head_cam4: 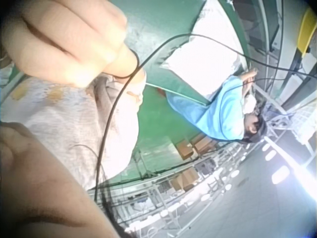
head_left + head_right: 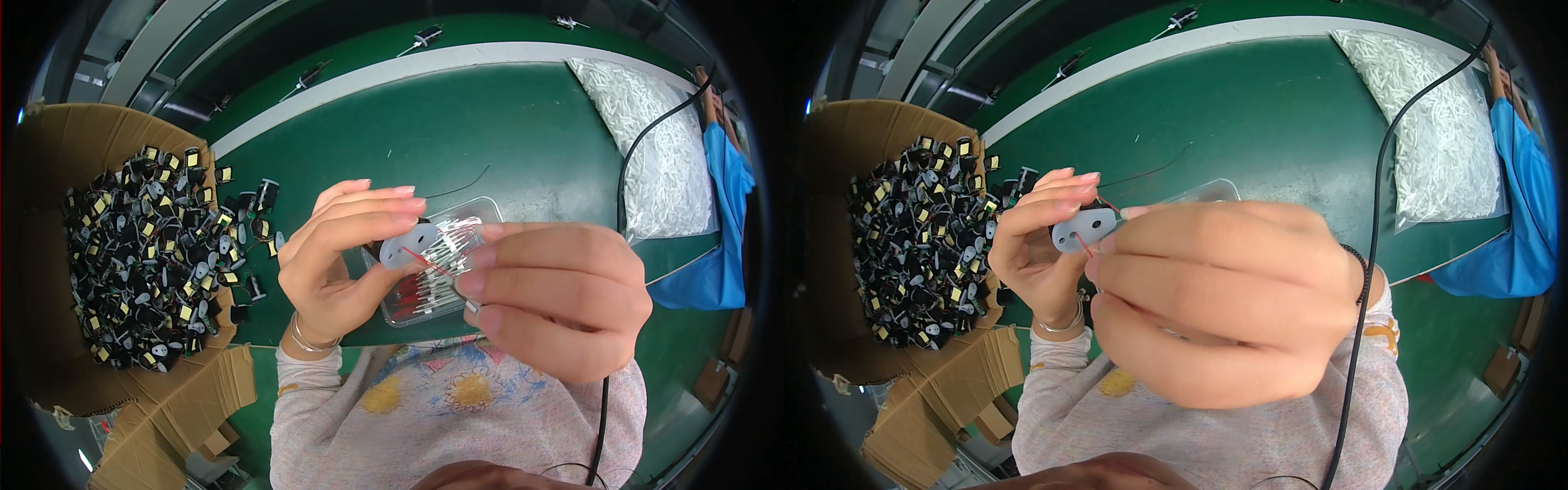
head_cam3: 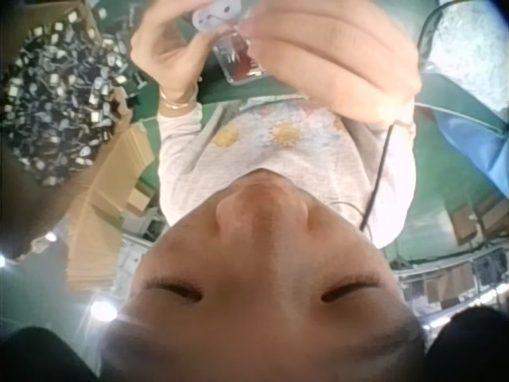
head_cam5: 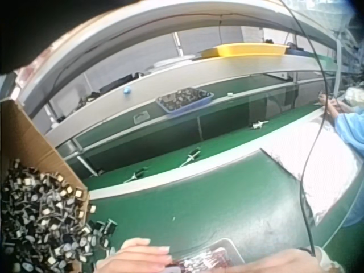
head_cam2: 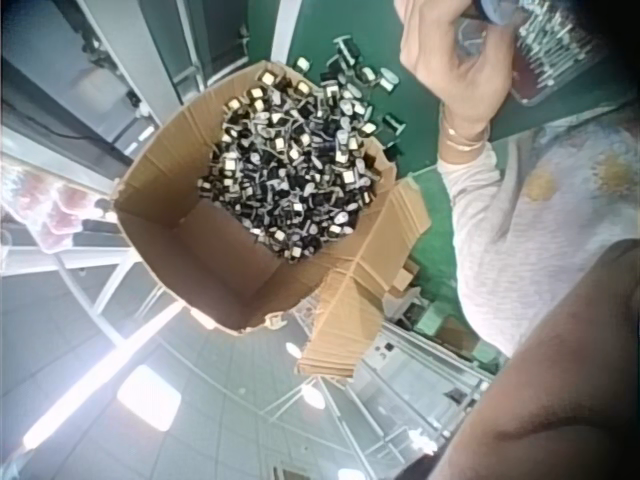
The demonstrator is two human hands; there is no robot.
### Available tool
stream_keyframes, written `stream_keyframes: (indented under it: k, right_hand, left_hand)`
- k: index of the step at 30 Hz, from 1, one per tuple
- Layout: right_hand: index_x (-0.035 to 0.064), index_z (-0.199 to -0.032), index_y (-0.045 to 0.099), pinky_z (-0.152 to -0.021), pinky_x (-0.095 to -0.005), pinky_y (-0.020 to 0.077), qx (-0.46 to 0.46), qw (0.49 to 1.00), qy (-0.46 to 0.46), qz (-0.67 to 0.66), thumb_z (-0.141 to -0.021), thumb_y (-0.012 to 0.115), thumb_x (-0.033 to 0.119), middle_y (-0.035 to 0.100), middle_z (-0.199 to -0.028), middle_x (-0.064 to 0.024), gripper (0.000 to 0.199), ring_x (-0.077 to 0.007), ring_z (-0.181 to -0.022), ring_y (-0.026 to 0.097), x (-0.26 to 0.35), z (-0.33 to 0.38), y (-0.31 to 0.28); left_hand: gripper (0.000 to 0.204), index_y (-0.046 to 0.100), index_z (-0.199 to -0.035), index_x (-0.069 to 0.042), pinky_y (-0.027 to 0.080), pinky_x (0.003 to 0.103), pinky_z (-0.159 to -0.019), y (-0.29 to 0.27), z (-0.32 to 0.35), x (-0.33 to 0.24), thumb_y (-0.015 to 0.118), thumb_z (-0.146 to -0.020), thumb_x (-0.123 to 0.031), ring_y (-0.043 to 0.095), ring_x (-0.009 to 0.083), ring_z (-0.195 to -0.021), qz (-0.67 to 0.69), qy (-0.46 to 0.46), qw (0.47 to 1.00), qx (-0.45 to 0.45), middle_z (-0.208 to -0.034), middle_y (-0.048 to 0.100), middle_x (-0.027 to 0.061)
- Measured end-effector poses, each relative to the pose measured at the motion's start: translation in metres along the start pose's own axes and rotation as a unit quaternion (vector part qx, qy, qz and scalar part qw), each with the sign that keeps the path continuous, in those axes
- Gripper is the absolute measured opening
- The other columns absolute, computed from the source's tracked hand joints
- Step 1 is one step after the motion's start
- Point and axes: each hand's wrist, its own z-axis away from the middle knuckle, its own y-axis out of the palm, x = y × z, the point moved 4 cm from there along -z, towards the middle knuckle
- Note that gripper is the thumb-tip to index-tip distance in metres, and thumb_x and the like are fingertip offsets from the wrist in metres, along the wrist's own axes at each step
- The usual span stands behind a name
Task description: The person assembles electrical components by hand and using a small metal tool, picking up metal pins from a container and inserting them into holes in a grey plastic base.
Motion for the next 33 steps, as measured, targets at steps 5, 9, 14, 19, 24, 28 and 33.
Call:
stream_keyframes:
  k: [5, 9, 14, 19, 24, 28, 33]
  right_hand:
    - [-0.0015, -0.08, 0.061, -0.069, -0.0362, 0.0586, 0.005, 1.0, -0.01, -0.001, -0.076, 0.067, 0.012, 0.066, -0.08, -0.0145, 0.015, -0.0253, -0.075, 0.065, -0.0032, 0.0028, -0.0017]
    - [-0.0019, -0.08, 0.062, -0.069, -0.0364, 0.0586, 0.015, 1.0, -0.012, -0.013, -0.077, 0.067, 0.011, 0.066, -0.08, -0.0148, 0.014, -0.0259, -0.075, 0.065, -0.0032, 0.0019, -0.0038]
    - [-0.0017, -0.078, 0.063, -0.069, -0.0361, 0.0585, 0.007, 1.0, -0.004, -0.018, -0.076, 0.067, 0.01, 0.066, -0.079, -0.0147, 0.012, -0.0255, -0.074, 0.066, -0.0043, 0.002, -0.0029]
    - [-0.0008, -0.078, 0.063, -0.07, -0.0358, 0.0584, -0.005, 1.0, -0.008, -0.016, -0.073, 0.067, 0.004, 0.067, -0.079, -0.0143, 0.008, -0.0249, -0.074, 0.066, -0.0039, 0.0053, 0.0005]
    - [-0.0005, -0.077, 0.062, -0.07, -0.0361, 0.0584, -0.012, 1.0, -0.027, 0.002, -0.071, 0.067, 0.002, 0.067, -0.08, -0.0146, 0.008, -0.0246, -0.074, 0.066, -0.0025, 0.0066, 0.0034]
    - [-0.0012, -0.08, 0.061, -0.07, -0.0364, 0.0586, -0.012, 0.999, -0.033, 0.004, -0.073, 0.065, 0.003, 0.066, -0.08, -0.0157, 0.008, -0.0253, -0.075, 0.066, -0.0051, 0.005, 0.0007]
    - [-0.0013, -0.084, 0.06, -0.071, -0.0366, 0.0587, -0.007, 0.999, -0.052, 0.005, -0.075, 0.066, 0.006, 0.066, -0.081, -0.0157, 0.012, -0.0259, -0.076, 0.066, -0.0046, 0.0075, 0.0016]
  left_hand:
    - [0.031, 0.064, -0.092, -0.003, 0.042, 0.041, -0.089, 0.0022, -0.0004, 0.0014, 0.078, -0.064, -0.002, 0.065, 0.0267, -0.096, -0.001, 0.0, 1.0, 0.003, -0.093, 0.069, 0.0128]
    - [0.031, 0.065, -0.091, -0.003, 0.042, 0.04, -0.089, 0.0025, -0.0015, -0.0008, 0.077, -0.062, -0.002, 0.065, 0.0266, -0.095, -0.009, 0.005, 1.0, 0.005, -0.093, 0.069, 0.0126]
    - [0.03, 0.065, -0.09, -0.003, 0.043, 0.04, -0.089, 0.0017, -0.0003, 0.0012, 0.077, -0.062, -0.002, 0.065, 0.0265, -0.094, -0.013, 0.004, 1.0, 0.003, -0.092, 0.069, 0.0125]
    - [0.032, 0.064, -0.092, -0.002, 0.043, 0.039, -0.087, 0.0004, 0.0011, 0.0028, 0.077, -0.062, -0.003, 0.066, 0.0259, -0.093, -0.006, 0.012, 1.0, -0.003, -0.093, 0.069, 0.0128]
    - [0.034, 0.063, -0.091, -0.001, 0.043, 0.038, -0.085, 0.001, 0.0017, 0.0035, 0.079, -0.062, -0.004, 0.066, 0.0252, -0.091, 0.011, 0.004, 1.0, -0.005, -0.093, 0.069, 0.013]
    - [0.036, 0.062, -0.092, -0.001, 0.043, 0.038, -0.085, -0.0009, 0.0029, 0.0033, 0.08, -0.061, -0.004, 0.066, 0.0246, -0.09, 0.007, 0.015, 1.0, -0.01, -0.092, 0.069, 0.0127]
    - [0.038, 0.061, -0.093, -0.002, 0.043, 0.038, -0.085, -0.0029, 0.0055, 0.0035, 0.081, -0.061, -0.005, 0.066, 0.0238, -0.09, 0.006, 0.017, 1.0, -0.014, -0.092, 0.069, 0.0126]
